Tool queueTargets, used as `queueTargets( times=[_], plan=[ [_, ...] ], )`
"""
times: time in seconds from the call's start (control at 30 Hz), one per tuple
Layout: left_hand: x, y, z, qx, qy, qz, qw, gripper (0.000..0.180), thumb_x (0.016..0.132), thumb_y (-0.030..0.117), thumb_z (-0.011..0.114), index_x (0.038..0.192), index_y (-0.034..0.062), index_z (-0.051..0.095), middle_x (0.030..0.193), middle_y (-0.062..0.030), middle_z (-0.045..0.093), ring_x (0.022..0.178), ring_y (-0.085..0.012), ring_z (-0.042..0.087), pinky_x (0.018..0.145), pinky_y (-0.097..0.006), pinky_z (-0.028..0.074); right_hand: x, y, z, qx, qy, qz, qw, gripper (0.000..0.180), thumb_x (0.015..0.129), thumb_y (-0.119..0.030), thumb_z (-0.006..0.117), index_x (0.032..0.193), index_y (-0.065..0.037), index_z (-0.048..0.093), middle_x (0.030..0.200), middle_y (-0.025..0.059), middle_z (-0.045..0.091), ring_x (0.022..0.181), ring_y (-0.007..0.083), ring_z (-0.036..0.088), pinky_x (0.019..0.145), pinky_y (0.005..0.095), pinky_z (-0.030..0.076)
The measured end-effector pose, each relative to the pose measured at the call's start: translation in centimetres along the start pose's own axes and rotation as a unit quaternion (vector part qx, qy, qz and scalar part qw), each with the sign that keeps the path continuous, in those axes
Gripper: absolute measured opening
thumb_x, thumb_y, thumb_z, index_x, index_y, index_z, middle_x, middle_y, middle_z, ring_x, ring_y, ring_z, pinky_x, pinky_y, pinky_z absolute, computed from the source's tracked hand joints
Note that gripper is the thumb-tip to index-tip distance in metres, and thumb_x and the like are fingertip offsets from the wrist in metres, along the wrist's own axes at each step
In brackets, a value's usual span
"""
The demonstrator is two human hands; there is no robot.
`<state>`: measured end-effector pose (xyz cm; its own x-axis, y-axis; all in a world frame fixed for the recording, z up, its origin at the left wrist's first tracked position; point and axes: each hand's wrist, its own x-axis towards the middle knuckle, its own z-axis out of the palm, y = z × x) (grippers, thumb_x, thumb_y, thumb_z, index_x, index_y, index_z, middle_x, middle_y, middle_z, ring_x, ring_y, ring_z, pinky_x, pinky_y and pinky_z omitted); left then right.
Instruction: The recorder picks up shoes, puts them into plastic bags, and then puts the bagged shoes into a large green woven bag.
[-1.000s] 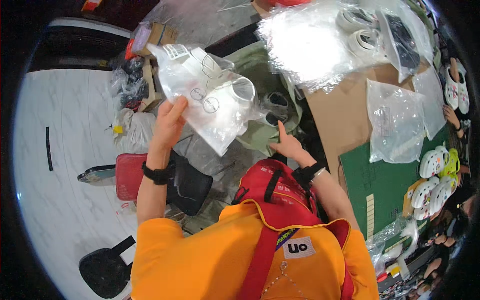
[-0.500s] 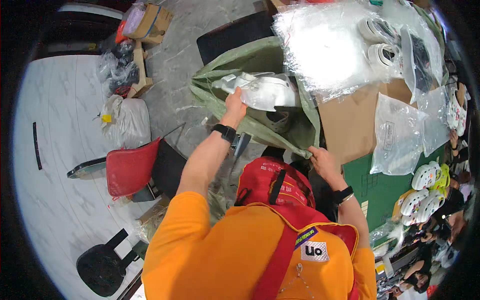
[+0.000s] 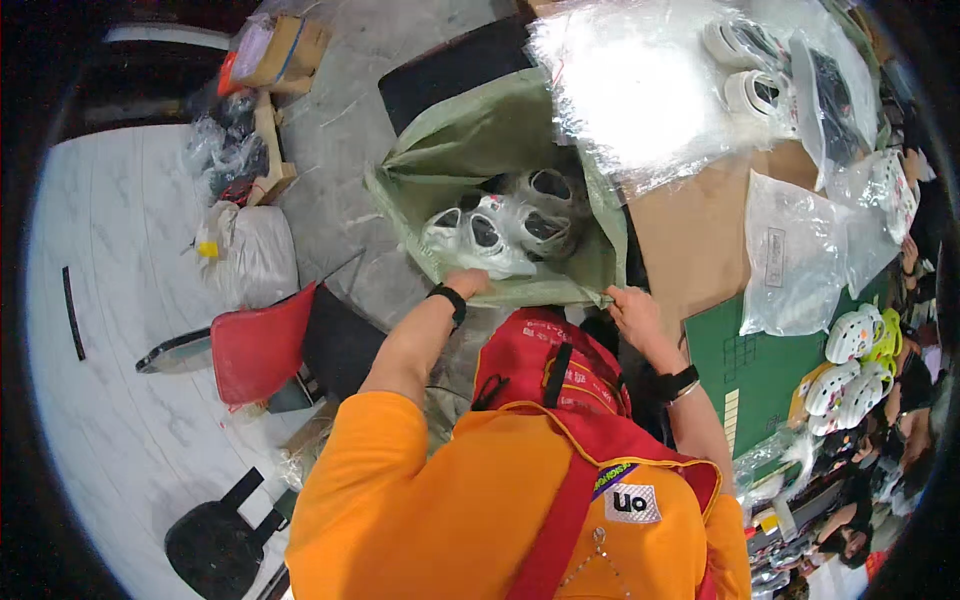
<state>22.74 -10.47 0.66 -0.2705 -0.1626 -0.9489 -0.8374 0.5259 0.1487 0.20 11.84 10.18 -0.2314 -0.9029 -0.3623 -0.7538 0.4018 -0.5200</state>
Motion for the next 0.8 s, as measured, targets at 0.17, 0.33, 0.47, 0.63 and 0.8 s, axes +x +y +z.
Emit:
queueTargets(
  times=[0.17,0.33,0.47,0.63,0.8],
  plan=[
    [-3.2,-3.8,-0.1,0.081,-0.063,0.243,0.965,0.040,0.078,0.034,0.047,0.106,0.0063,0.056,0.107,-0.0136,0.056,0.098,-0.0235,0.054,0.080,-0.033,0.040,1.3,-1.5,1.0,0.008,0.064,0.001,0.998,0.010,0.071,-0.017,0.052,0.078,-0.010,0.055,0.066,0.0110,0.056,0.067,0.0303,0.056,0.056,0.0420,0.045],
    [-7.5,0.4,-3.0,0.068,-0.082,0.212,0.972,0.040,0.079,0.034,0.045,0.106,0.0064,0.056,0.108,-0.0126,0.056,0.097,-0.0225,0.054,0.080,-0.033,0.040,0.4,-1.0,1.3,0.039,0.019,0.064,0.997,0.014,0.071,-0.019,0.049,0.079,-0.010,0.057,0.074,0.0120,0.058,0.071,0.0305,0.057,0.059,0.0431,0.046],
    [1.5,-4.8,-2.5,0.101,-0.030,0.268,0.958,0.038,0.079,0.026,0.048,0.109,0.0037,0.052,0.104,-0.0106,0.058,0.084,-0.0230,0.058,0.075,-0.032,0.043,-0.5,-1.8,1.6,0.068,0.009,0.085,0.994,0.018,0.071,-0.019,0.049,0.083,-0.010,0.057,0.078,0.0126,0.059,0.075,0.0311,0.058,0.061,0.0433,0.046],
    [-5.9,13.3,-9.2,-0.088,-0.018,0.228,0.970,0.028,0.082,0.023,0.049,0.086,-0.0035,0.056,0.070,-0.0110,0.058,0.057,-0.0146,0.056,0.054,-0.029,0.046,-5.7,2.0,0.4,0.139,0.067,0.100,0.983,0.035,0.075,-0.029,0.055,0.104,-0.009,0.053,0.090,0.0133,0.056,0.086,0.0299,0.055,0.073,0.0395,0.044],
    [-8.4,28.6,-7.5,-0.138,0.064,0.387,0.909,0.023,0.083,0.019,0.048,0.084,-0.0023,0.057,0.070,-0.0103,0.058,0.058,-0.0137,0.055,0.055,-0.027,0.045,-12.6,8.3,0.1,0.288,0.214,0.179,0.916,0.037,0.078,-0.026,0.050,0.110,-0.007,0.050,0.094,0.0125,0.058,0.086,0.0279,0.055,0.074,0.0363,0.044]
  ],
)
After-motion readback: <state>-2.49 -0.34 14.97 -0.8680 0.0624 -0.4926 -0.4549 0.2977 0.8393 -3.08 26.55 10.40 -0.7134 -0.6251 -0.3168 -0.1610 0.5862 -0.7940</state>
